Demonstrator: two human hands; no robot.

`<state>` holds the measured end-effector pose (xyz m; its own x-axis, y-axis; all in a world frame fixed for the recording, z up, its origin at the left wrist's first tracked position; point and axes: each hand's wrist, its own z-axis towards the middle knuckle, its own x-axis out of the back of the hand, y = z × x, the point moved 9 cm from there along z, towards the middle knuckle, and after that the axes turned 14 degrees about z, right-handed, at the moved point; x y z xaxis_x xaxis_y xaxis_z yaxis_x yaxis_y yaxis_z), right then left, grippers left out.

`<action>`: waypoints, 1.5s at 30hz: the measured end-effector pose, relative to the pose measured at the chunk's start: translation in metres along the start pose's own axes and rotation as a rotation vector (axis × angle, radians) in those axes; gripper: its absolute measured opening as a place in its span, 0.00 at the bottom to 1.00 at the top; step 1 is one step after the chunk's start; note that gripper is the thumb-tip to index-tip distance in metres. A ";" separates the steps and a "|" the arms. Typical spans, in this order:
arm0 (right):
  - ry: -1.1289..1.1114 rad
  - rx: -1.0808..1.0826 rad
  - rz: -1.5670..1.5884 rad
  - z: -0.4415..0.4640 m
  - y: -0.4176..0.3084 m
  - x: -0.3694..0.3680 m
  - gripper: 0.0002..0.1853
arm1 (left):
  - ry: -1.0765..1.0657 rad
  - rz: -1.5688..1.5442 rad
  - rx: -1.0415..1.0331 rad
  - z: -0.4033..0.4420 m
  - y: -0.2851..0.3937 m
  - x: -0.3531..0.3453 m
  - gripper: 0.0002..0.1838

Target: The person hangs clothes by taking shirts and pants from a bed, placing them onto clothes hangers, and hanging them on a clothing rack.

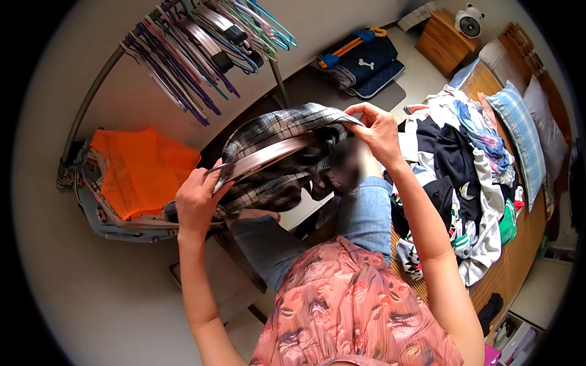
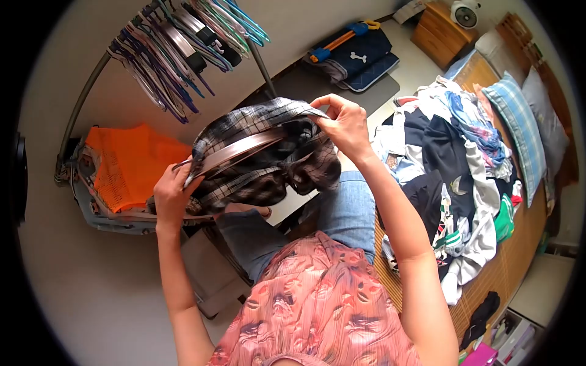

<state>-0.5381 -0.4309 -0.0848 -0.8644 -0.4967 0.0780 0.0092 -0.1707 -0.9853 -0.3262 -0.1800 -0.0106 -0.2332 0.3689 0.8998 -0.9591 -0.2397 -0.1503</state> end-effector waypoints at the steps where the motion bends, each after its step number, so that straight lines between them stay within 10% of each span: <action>1: 0.006 0.038 -0.067 0.001 -0.005 -0.002 0.07 | -0.015 0.065 0.014 0.004 0.005 -0.001 0.19; 3: 0.003 -0.004 -0.217 -0.001 -0.011 -0.007 0.08 | -0.032 0.061 0.044 0.005 0.009 -0.010 0.19; 6: -0.017 0.502 -0.382 -0.007 -0.044 -0.024 0.08 | -0.009 -0.007 0.136 0.008 0.014 -0.008 0.19; 10: -0.012 0.154 -0.195 0.002 -0.026 -0.035 0.10 | 0.037 0.018 0.113 0.014 0.042 -0.016 0.19; 22: -0.157 0.299 -0.302 -0.006 -0.026 -0.064 0.24 | 0.162 -0.075 0.247 -0.004 0.015 -0.017 0.20; 31: -0.119 0.350 -0.331 0.016 -0.071 -0.068 0.08 | 0.148 -0.032 0.151 0.026 0.031 -0.014 0.18; 35: -0.260 0.168 0.201 0.014 -0.093 -0.073 0.11 | 0.140 -0.053 0.150 0.041 0.024 -0.041 0.17; 38: -0.625 -0.010 0.033 0.000 -0.074 -0.084 0.14 | 0.220 -0.304 0.261 0.049 -0.007 -0.050 0.19; 45: -0.399 0.406 -0.129 -0.008 -0.122 -0.077 0.20 | 0.249 -0.407 0.173 0.067 0.018 -0.041 0.19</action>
<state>-0.4768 -0.3650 0.0284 -0.6159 -0.7188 0.3226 0.1765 -0.5249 -0.8326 -0.3235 -0.2594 -0.0228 0.1025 0.6613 0.7431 -0.9445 -0.1697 0.2813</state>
